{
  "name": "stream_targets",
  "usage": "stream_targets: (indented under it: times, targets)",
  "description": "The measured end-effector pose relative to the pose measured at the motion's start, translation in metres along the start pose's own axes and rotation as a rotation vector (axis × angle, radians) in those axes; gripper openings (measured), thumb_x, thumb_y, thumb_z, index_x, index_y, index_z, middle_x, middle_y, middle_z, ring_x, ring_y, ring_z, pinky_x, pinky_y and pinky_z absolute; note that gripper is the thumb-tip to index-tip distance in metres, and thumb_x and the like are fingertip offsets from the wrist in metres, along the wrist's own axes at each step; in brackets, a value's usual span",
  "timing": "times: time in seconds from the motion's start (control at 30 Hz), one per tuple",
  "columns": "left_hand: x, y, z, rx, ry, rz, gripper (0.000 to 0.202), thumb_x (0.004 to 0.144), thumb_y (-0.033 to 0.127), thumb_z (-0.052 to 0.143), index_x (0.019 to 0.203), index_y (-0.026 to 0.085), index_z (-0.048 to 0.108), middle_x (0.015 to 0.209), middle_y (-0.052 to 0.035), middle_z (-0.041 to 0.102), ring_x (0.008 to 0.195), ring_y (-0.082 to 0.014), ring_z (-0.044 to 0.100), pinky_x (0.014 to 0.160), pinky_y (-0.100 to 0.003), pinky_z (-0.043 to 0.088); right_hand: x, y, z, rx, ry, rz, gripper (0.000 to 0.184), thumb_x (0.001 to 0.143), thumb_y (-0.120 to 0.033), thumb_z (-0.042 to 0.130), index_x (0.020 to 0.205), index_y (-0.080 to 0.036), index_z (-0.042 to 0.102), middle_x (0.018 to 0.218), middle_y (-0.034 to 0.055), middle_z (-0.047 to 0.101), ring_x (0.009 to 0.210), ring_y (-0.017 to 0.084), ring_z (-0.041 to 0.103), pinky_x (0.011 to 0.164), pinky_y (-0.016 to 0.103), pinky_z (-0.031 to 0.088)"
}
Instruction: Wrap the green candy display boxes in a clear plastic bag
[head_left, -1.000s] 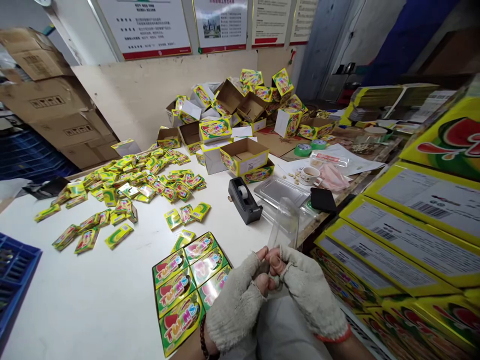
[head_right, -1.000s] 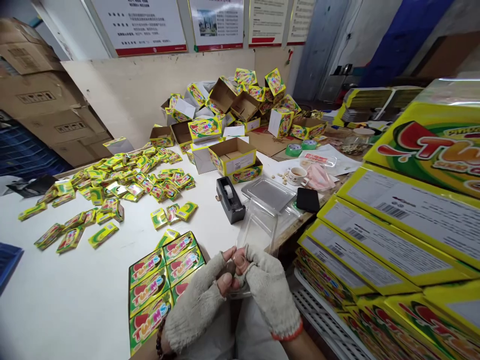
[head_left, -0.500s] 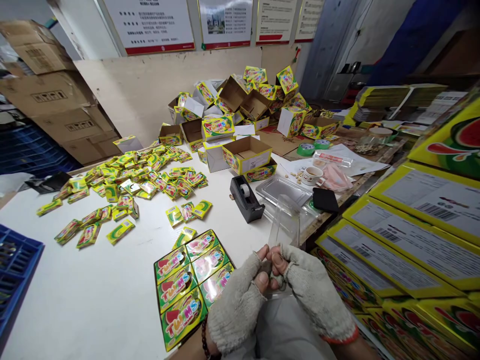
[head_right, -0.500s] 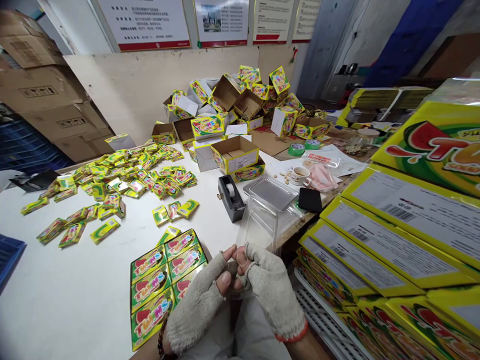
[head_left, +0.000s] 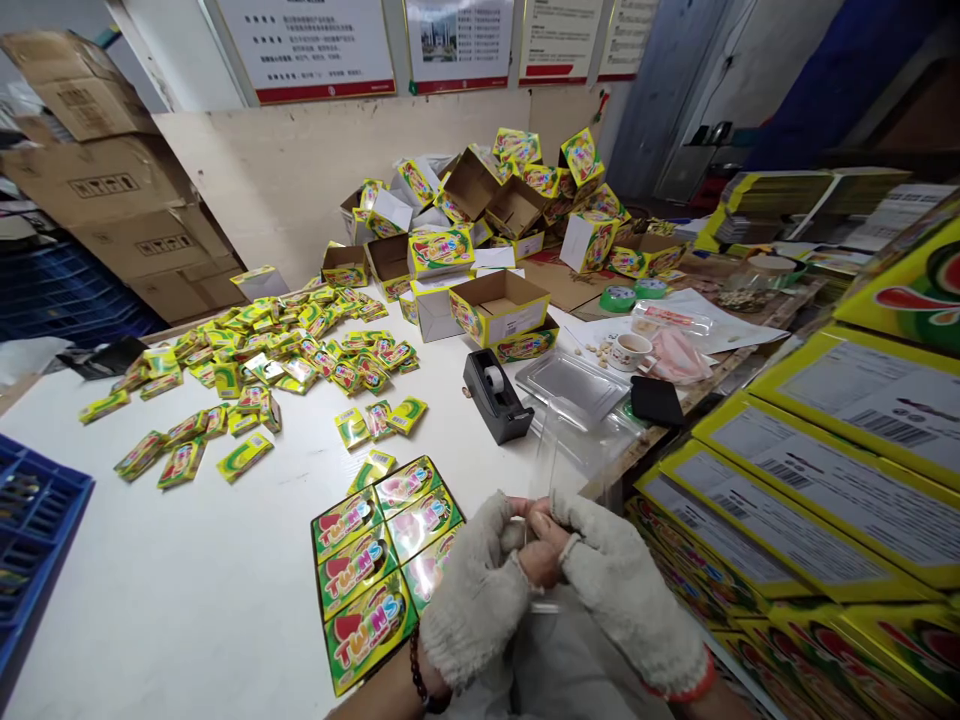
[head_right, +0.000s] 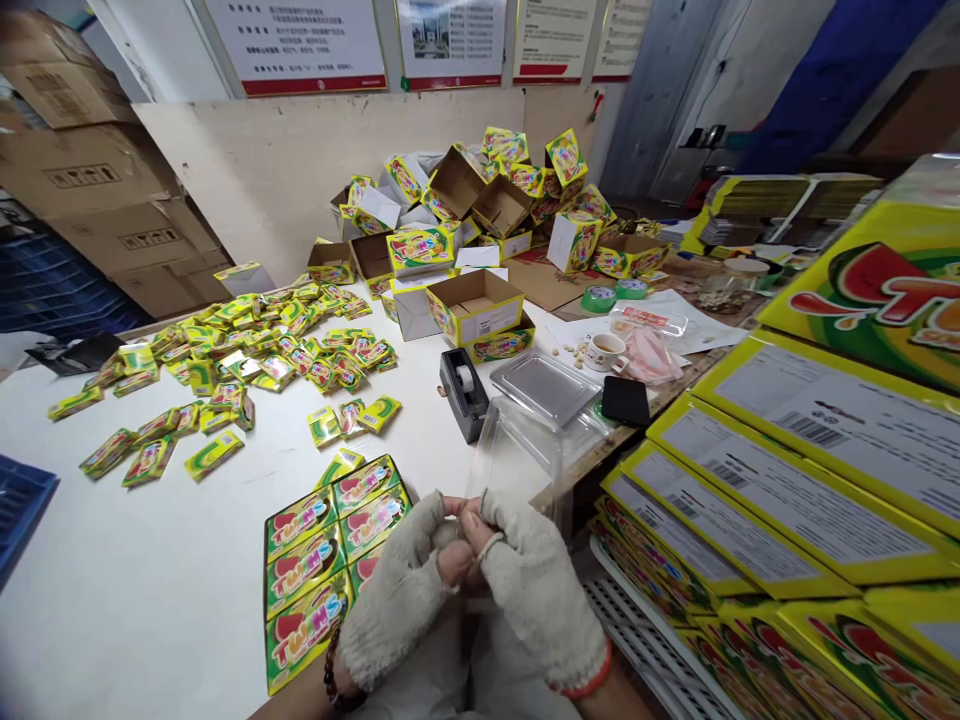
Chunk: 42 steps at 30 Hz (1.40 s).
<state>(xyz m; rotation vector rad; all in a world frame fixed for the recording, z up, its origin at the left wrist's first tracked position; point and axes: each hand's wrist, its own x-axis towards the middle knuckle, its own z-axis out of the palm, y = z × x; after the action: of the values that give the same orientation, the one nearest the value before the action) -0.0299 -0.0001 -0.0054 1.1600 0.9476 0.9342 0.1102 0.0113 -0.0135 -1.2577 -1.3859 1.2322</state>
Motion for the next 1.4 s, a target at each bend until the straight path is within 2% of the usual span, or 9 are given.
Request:
stream_targets:
  times: [0.1,0.17,0.27,0.33,0.43,0.5,0.9,1.17,1.4]
  targets:
    - [0.008,0.006,-0.002,0.216,0.175,0.043,0.049,0.086,0.065,0.056,0.074,0.017,0.054,0.07,0.0009,0.055,0.065,-0.0118,0.048,0.061,-0.024,0.04,0.002,0.004,0.005,-0.205,0.046,-0.095,0.035,0.088,-0.05,0.053,0.072,-0.019,0.061,0.068,0.0028,0.061,0.064,0.015,0.054,0.057,0.024,0.044]
    - [0.012,0.009,-0.005,0.268,0.212,0.066,0.051,0.086,0.066,0.053,0.068,0.019,0.048,0.067,0.0022,0.05,0.062,-0.0108,0.044,0.057,-0.024,0.037,0.005,0.002,0.006,-0.264,0.076,-0.138,0.038,0.088,-0.05,0.051,0.067,-0.02,0.056,0.063,0.002,0.058,0.061,0.014,0.052,0.055,0.024,0.044]
    - [0.014,0.009,-0.01,0.146,0.14,0.005,0.049,0.082,0.066,0.058,0.075,0.018,0.053,0.066,0.0011,0.055,0.06,-0.0116,0.049,0.055,-0.024,0.039,0.012,-0.005,0.005,-0.089,-0.045,-0.037,0.042,0.083,-0.06,0.054,0.074,-0.019,0.059,0.068,0.002,0.06,0.058,0.014,0.055,0.052,0.024,0.046]
    - [0.014,0.006,-0.013,0.05,0.074,-0.019,0.049,0.082,0.063,0.062,0.091,0.015,0.059,0.074,-0.0018,0.062,0.062,-0.013,0.056,0.057,-0.024,0.043,0.016,-0.008,0.003,0.056,-0.113,0.053,0.05,0.077,-0.068,0.06,0.082,-0.018,0.061,0.072,0.002,0.062,0.055,0.013,0.056,0.05,0.024,0.047]
    - [0.013,-0.001,-0.016,-0.042,0.044,-0.021,0.055,0.083,0.059,0.064,0.118,0.016,0.06,0.097,-0.0071,0.067,0.07,-0.0143,0.062,0.062,-0.026,0.048,0.021,-0.007,0.003,0.159,-0.122,0.109,0.058,0.069,-0.072,0.067,0.084,-0.017,0.061,0.069,0.001,0.062,0.05,0.011,0.055,0.048,0.022,0.045]
    - [0.013,-0.005,-0.017,-0.083,0.049,-0.03,0.059,0.084,0.059,0.065,0.124,0.016,0.059,0.103,-0.0085,0.066,0.073,-0.015,0.064,0.064,-0.026,0.049,0.022,-0.007,0.004,0.183,-0.12,0.132,0.06,0.066,-0.073,0.07,0.082,-0.017,0.061,0.063,-0.0004,0.059,0.049,0.011,0.053,0.047,0.021,0.044]
    - [0.011,-0.017,-0.021,-0.016,0.062,0.007,0.057,0.088,0.06,0.058,0.124,0.016,0.062,0.088,-0.0069,0.067,0.073,-0.0164,0.061,0.063,-0.026,0.047,0.021,-0.014,0.002,0.142,-0.118,0.184,0.068,0.065,-0.077,0.068,0.087,-0.013,0.071,0.064,0.002,0.062,0.05,0.01,0.054,0.049,0.022,0.043]
    - [0.01,-0.003,-0.014,-0.08,0.005,0.034,0.05,0.089,0.058,0.059,0.116,0.015,0.063,0.092,-0.0062,0.068,0.076,-0.0151,0.062,0.069,-0.026,0.048,0.019,-0.023,0.004,0.169,-0.092,0.161,0.062,0.058,-0.071,0.077,0.078,-0.013,0.07,0.058,-0.0018,0.053,0.047,0.01,0.052,0.047,0.022,0.041]
    - [0.009,-0.01,-0.017,-0.034,0.009,0.045,0.047,0.093,0.054,0.055,0.12,0.016,0.062,0.098,-0.007,0.068,0.079,-0.0158,0.063,0.071,-0.027,0.049,0.018,-0.02,0.003,0.144,-0.08,0.147,0.066,0.062,-0.079,0.069,0.071,-0.014,0.064,0.058,-0.001,0.053,0.047,0.01,0.051,0.046,0.022,0.042]
